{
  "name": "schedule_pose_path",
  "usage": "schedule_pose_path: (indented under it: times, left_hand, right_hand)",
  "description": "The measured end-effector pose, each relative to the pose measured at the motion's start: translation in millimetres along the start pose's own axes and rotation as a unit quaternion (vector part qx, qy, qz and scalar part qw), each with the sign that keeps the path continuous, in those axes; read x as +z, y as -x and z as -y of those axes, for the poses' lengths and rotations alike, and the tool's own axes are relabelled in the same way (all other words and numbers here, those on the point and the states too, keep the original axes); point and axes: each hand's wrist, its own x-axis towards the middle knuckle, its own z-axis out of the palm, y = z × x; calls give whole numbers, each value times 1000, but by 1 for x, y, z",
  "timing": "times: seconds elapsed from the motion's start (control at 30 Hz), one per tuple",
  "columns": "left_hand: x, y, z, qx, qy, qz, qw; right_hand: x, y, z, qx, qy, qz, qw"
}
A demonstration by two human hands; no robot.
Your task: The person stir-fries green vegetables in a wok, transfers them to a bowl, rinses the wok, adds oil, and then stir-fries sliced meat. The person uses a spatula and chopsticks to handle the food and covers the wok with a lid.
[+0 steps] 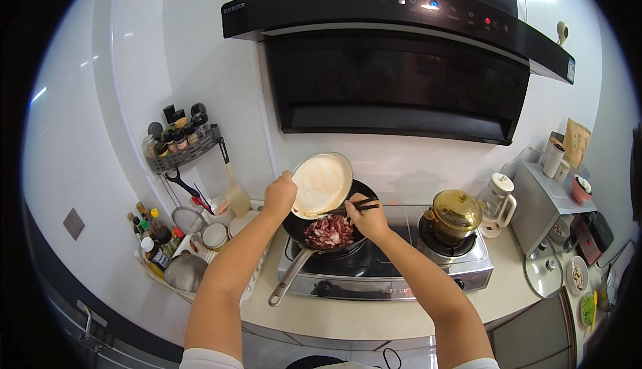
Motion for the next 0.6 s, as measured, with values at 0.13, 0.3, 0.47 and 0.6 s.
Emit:
schedule_pose_path:
  times: [0.13, 0.3, 0.47, 0.6]
  left_hand:
    - [4, -2, -2, -56, 39, 5, 998]
    - [1, -6, -7, -96, 56, 11, 994]
    - [-7, -6, -5, -116, 77, 18, 990]
    - [-9, -5, -8, -113, 70, 22, 991]
  right_hand:
    - [14, 11, 18, 21, -110, -40, 993]
    - [28, 29, 34, -39, -40, -37, 998]
    - [19, 26, 30, -40, 10, -84, 996]
    - [31, 26, 32, 1, -95, -71, 993]
